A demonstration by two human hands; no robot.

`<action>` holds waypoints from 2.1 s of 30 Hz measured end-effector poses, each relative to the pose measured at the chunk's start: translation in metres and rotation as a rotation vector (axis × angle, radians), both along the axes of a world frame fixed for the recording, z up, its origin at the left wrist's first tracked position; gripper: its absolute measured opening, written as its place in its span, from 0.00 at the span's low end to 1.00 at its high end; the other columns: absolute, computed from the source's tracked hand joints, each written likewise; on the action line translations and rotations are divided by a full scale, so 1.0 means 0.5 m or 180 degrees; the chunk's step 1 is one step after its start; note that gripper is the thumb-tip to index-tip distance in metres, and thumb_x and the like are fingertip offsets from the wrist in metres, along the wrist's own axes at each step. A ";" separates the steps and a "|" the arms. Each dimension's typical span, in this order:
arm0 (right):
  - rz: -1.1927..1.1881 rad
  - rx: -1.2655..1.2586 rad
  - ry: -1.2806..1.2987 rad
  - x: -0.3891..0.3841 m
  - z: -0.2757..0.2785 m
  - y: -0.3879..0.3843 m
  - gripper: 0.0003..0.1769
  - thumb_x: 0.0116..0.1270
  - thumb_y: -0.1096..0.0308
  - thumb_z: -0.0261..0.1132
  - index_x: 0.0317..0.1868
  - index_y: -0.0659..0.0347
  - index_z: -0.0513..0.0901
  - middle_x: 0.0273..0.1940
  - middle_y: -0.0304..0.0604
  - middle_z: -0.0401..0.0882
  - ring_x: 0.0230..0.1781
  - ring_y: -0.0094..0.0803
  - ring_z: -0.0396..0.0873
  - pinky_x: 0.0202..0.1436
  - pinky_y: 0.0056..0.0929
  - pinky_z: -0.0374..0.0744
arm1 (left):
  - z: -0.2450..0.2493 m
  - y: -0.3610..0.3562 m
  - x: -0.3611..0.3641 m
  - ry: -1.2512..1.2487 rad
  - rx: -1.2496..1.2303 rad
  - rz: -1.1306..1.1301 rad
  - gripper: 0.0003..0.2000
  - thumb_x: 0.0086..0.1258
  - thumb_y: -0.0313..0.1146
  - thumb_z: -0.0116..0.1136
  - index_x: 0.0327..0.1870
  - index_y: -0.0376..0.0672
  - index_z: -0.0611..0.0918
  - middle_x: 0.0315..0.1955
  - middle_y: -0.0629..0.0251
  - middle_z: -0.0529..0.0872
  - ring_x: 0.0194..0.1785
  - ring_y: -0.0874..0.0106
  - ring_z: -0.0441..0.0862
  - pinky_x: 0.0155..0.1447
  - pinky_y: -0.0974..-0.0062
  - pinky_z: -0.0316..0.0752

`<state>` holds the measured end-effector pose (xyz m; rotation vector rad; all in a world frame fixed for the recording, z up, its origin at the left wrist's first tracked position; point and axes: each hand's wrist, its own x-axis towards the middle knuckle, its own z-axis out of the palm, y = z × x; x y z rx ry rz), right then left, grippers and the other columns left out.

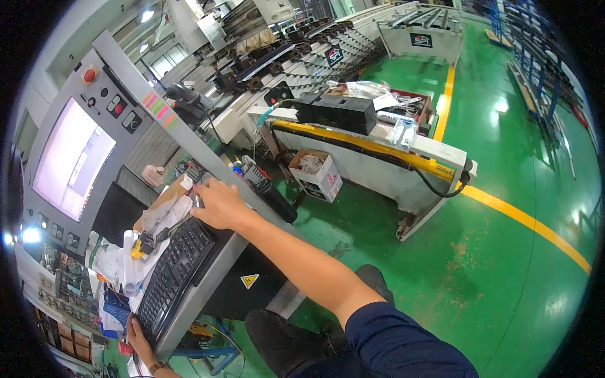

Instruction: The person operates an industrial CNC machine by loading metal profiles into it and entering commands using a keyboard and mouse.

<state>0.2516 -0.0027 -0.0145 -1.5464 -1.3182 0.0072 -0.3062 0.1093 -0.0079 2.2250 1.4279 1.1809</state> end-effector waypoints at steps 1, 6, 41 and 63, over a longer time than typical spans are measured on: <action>-0.0001 -0.0011 0.0001 0.000 0.000 0.001 0.37 0.73 0.44 0.73 0.75 0.59 0.83 0.67 0.59 0.82 0.68 0.62 0.81 0.69 0.63 0.76 | 0.000 0.002 -0.002 0.0021 0.0013 0.0010 0.28 0.92 0.49 0.56 0.76 0.30 0.82 0.71 0.51 0.87 0.73 0.62 0.81 0.82 0.65 0.67; -0.0027 0.0041 -0.0006 -0.001 -0.001 0.002 0.38 0.73 0.44 0.74 0.76 0.59 0.82 0.67 0.59 0.82 0.69 0.61 0.80 0.70 0.63 0.76 | 0.002 -0.002 0.001 0.0028 0.0012 0.0045 0.28 0.92 0.49 0.56 0.76 0.31 0.82 0.71 0.51 0.87 0.73 0.62 0.81 0.82 0.65 0.68; -0.0015 0.0027 -0.0038 0.001 -0.002 -0.002 0.38 0.73 0.44 0.73 0.75 0.59 0.83 0.66 0.59 0.83 0.68 0.61 0.81 0.69 0.64 0.76 | -0.004 0.001 0.001 -0.0145 -0.0046 -0.0005 0.28 0.92 0.48 0.57 0.76 0.30 0.82 0.70 0.52 0.87 0.72 0.64 0.81 0.81 0.66 0.68; 0.0033 0.0015 -0.0013 0.003 -0.004 0.001 0.37 0.74 0.43 0.73 0.74 0.60 0.83 0.68 0.59 0.82 0.70 0.61 0.80 0.71 0.64 0.75 | 0.004 -0.012 0.014 -0.0100 -0.0035 0.0067 0.27 0.92 0.48 0.57 0.75 0.31 0.82 0.69 0.52 0.87 0.72 0.63 0.81 0.81 0.65 0.68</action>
